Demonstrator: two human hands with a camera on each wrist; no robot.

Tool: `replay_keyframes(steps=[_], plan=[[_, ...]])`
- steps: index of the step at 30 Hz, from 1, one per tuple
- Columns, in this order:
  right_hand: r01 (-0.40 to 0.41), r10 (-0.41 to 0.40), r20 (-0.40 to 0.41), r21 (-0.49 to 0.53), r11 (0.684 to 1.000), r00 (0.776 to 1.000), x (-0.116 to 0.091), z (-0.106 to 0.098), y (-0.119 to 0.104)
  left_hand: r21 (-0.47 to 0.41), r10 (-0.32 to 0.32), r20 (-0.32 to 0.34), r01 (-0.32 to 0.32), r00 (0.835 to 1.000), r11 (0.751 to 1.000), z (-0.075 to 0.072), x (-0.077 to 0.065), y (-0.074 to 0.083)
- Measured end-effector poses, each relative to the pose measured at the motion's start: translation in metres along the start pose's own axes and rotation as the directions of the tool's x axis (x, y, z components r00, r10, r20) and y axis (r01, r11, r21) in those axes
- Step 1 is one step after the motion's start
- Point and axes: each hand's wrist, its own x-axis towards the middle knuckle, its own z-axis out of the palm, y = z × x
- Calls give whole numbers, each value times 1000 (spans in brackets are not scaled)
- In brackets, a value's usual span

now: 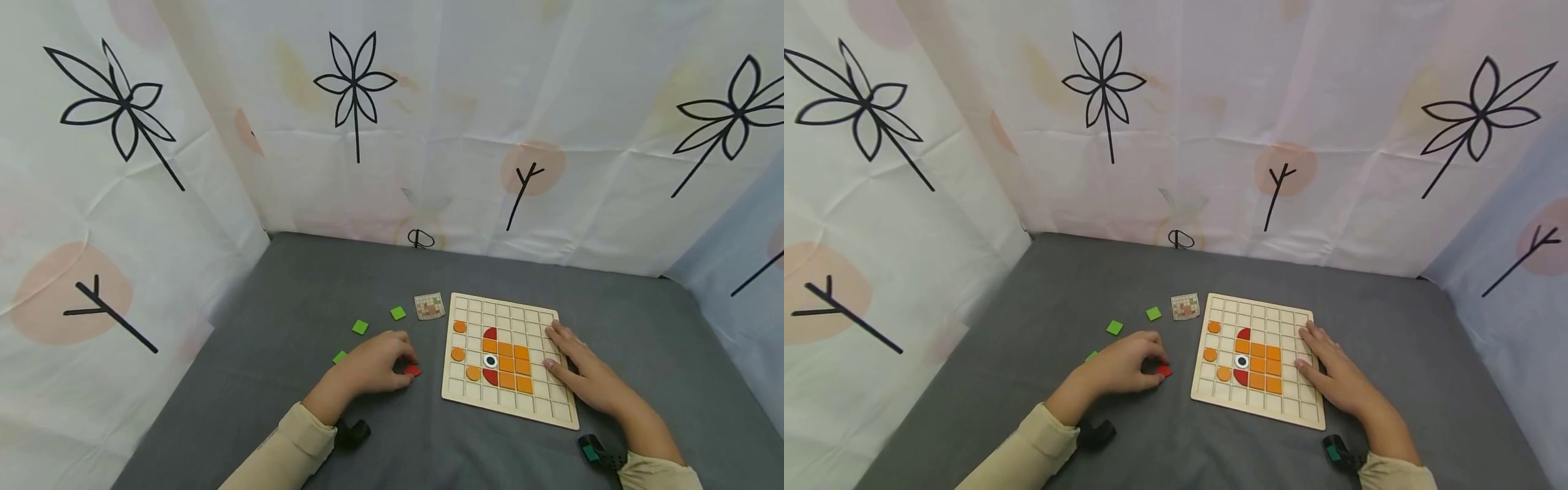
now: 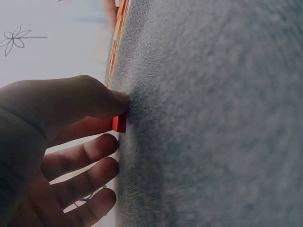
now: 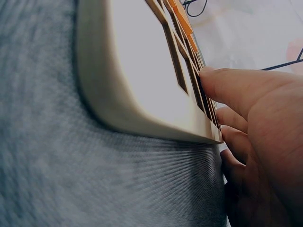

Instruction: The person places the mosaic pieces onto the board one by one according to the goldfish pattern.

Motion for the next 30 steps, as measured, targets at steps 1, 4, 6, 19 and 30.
replay_keyframes(steps=[1,4,6,19,30], plan=[[2,-2,-1,0,1000,1000,0,0,0,6,1,-5,-1,1000,1000,-1,0,1],[3,-3,-5,-1,1000,1000,0,0,1,32,1,-18,0,1000,999,-2,0,4],[4,-4,-4,-1,1000,1000,1,0,1,52,0,-32,1,1000,999,-1,1,4],[0,0,-5,-14,1000,1000,1,1,4,103,172,-133,-159,976,982,8,52,46],[59,-59,-21,38,998,998,1,-2,5,178,305,-42,-293,951,939,44,111,126]])
